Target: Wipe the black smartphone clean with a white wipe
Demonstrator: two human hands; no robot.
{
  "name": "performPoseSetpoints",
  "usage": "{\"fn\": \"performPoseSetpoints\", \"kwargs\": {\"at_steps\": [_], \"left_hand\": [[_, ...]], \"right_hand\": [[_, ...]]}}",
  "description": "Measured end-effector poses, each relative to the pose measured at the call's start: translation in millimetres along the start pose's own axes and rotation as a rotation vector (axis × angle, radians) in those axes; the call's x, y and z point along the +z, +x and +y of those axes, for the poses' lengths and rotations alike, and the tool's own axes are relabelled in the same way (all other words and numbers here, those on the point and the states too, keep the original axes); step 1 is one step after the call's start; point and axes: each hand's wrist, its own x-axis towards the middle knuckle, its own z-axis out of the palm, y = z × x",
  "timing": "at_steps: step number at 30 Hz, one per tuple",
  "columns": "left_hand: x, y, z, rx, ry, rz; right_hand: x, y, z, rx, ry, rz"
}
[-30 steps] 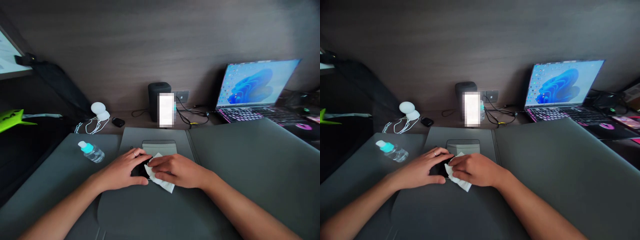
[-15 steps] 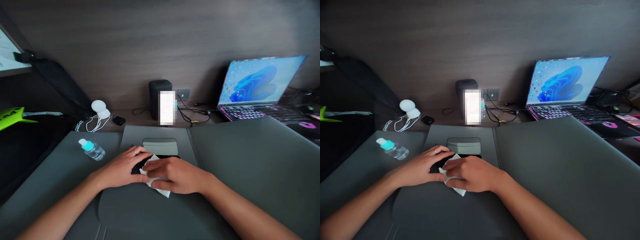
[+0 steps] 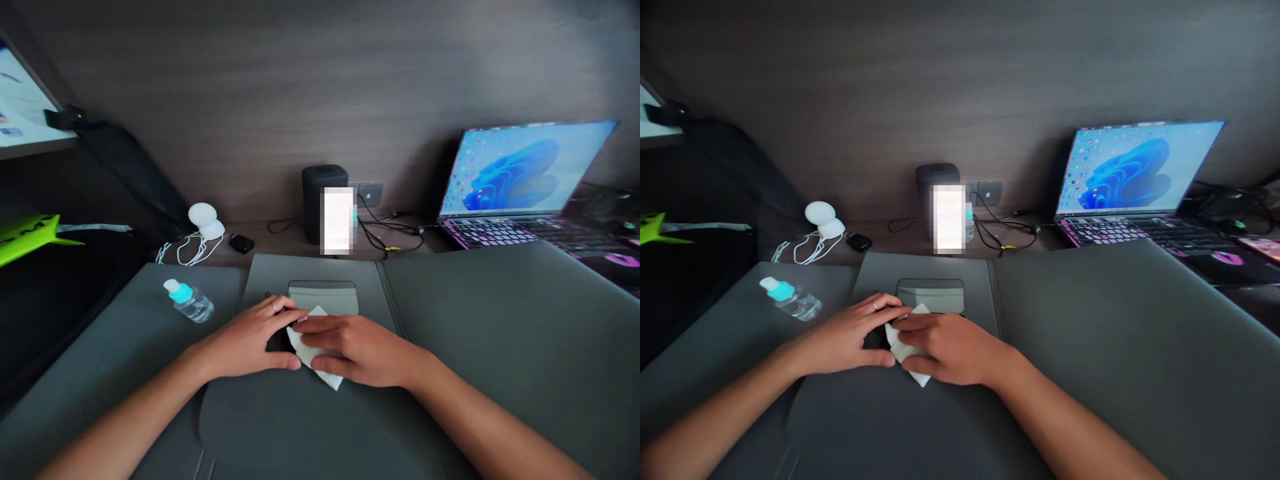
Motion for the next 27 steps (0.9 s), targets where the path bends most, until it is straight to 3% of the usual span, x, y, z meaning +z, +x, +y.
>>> {"fn": "performPoseSetpoints", "kwargs": {"at_steps": [6,13,21,27], "left_hand": [[-0.9,0.2,0.3,-0.005,-0.005,0.004],[0.3,0.0,-1.3,-0.004,0.02,-0.001],[-1.0,-2.5,0.5,-0.03,0.05,-0.022],[0.2,-3.4,-2.3,-0.047,0.053,-0.015]], "right_hand": [[-2.3,-2.2,-0.8,-0.014,-0.012,-0.054],[-0.9,1.6,5.7,-0.002,-0.005,-0.025],[-31.0,-23.1,14.4,0.115,0.043,-0.098],[-37.9,-28.9,17.8,0.183,0.094,-0.094]]}}
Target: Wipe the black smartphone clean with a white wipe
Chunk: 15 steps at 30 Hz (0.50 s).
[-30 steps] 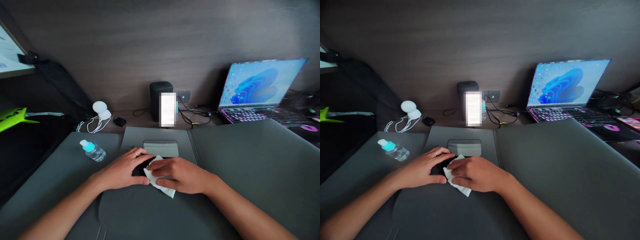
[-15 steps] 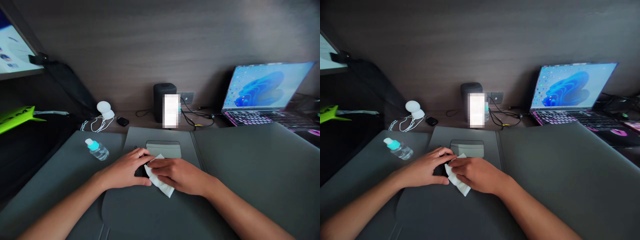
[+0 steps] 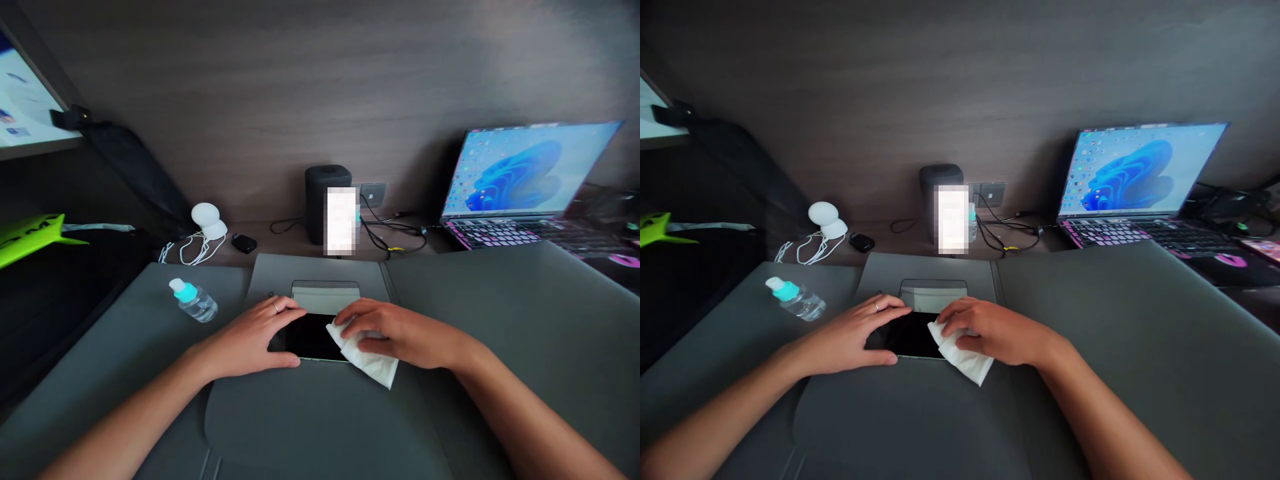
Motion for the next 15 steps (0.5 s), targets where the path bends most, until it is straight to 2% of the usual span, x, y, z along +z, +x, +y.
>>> {"fn": "performPoseSetpoints", "kwargs": {"at_steps": [15], "left_hand": [[0.9,0.0,-1.2,-0.004,-0.016,0.003]], "right_hand": [[1.5,4.5,-1.1,-0.046,0.062,-0.027]]}}
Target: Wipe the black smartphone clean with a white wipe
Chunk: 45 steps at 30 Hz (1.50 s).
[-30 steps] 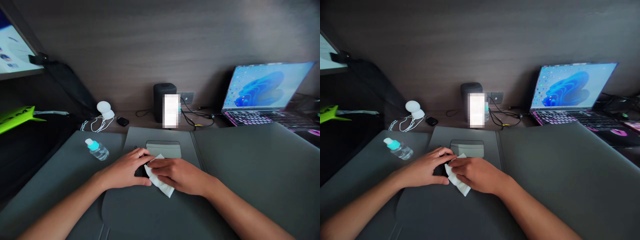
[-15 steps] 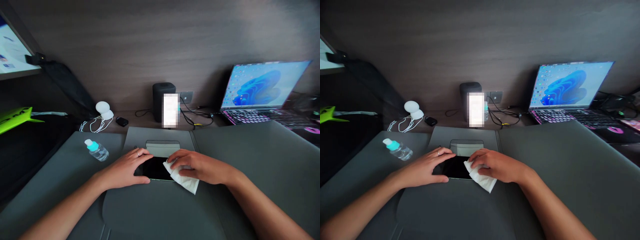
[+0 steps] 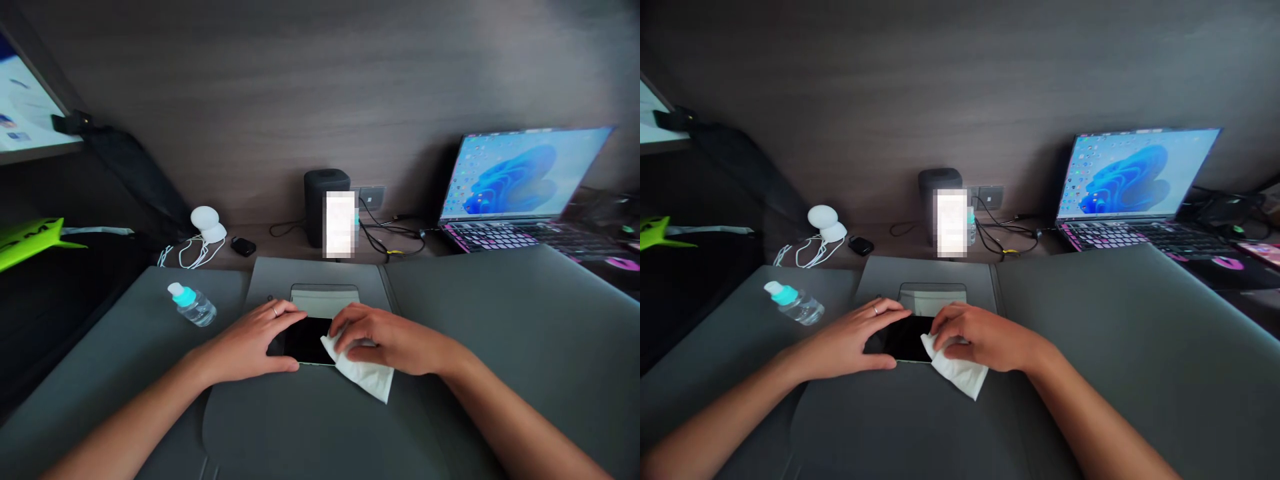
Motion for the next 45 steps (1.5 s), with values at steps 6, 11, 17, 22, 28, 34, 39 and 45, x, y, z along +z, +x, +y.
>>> {"fn": "performPoseSetpoints", "kwargs": {"at_steps": [6,11,17,22,28,34,39,45], "left_hand": [[-1.6,0.3,1.9,0.002,0.011,0.0],[-2.1,0.3,2.0,0.008,0.003,0.0],[-1.2,0.2,0.2,0.009,0.003,-0.008],[-1.1,-0.1,-0.4,0.004,0.006,-0.006],[-0.8,0.0,0.4,-0.007,0.009,-0.017],[-2.1,-0.8,0.9,-0.011,0.006,-0.011],[-1.5,-0.5,0.2,-0.003,-0.014,-0.019],[-1.7,-0.3,0.1,0.002,0.008,-0.003]], "right_hand": [[-2.4,-5.4,0.6,0.085,0.007,0.014],[-3.4,-6.8,1.7,0.097,0.019,0.034],[-3.8,-6.7,1.7,0.142,0.002,0.007],[-4.5,-8.7,6.1,0.151,-0.034,0.043],[-2.5,-7.2,3.7,0.169,-0.041,0.032],[-5.5,-9.4,1.3,0.229,-0.058,0.042],[-6.1,-10.4,1.7,0.198,-0.028,-0.023],[-5.9,-12.9,-1.1,0.283,-0.047,-0.001]]}}
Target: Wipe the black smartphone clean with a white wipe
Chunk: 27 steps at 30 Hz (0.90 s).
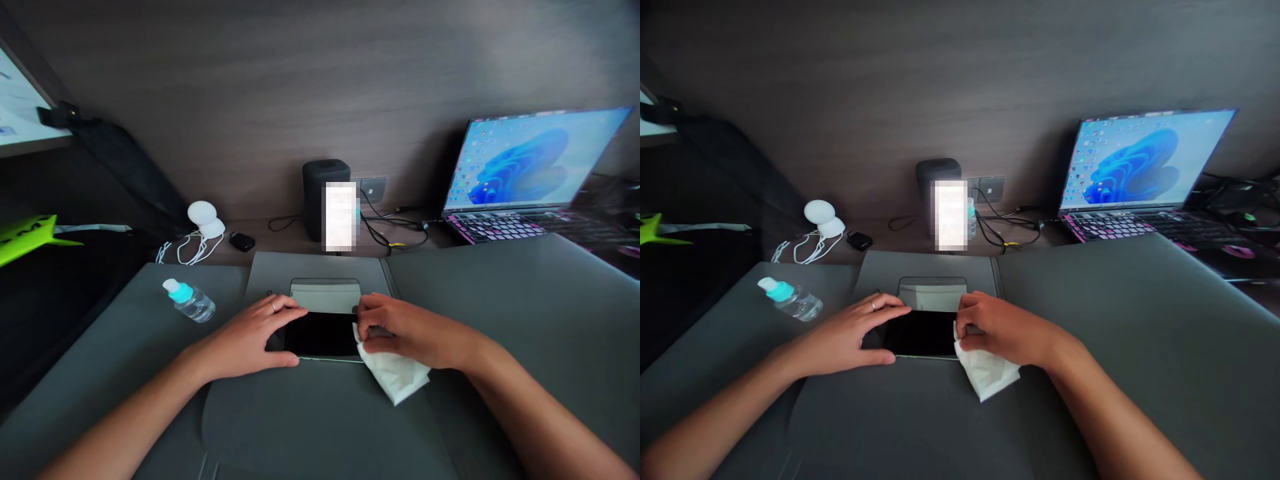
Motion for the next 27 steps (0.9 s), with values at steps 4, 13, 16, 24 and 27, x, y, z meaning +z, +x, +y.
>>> {"fn": "performPoseSetpoints", "kwargs": {"at_steps": [4,13,16,24,27], "left_hand": [[-0.8,0.1,1.1,0.002,-0.016,-0.007],[1.4,-1.2,-1.1,-0.007,-0.01,-0.014],[0.6,-0.6,-0.5,0.009,-0.019,-0.013],[1.3,-0.4,-1.3,0.026,-0.021,0.004],[1.3,0.0,-1.2,0.014,-0.01,-0.005]], "right_hand": [[-0.1,-3.1,-1.8,0.071,0.03,-0.041],[-2.6,-0.1,7.8,0.039,0.101,-0.017],[-1.2,1.7,10.5,0.072,0.073,0.019],[-3.7,-0.7,9.7,0.037,0.011,0.036],[-4.7,-1.4,11.5,0.055,-0.018,0.084]]}}
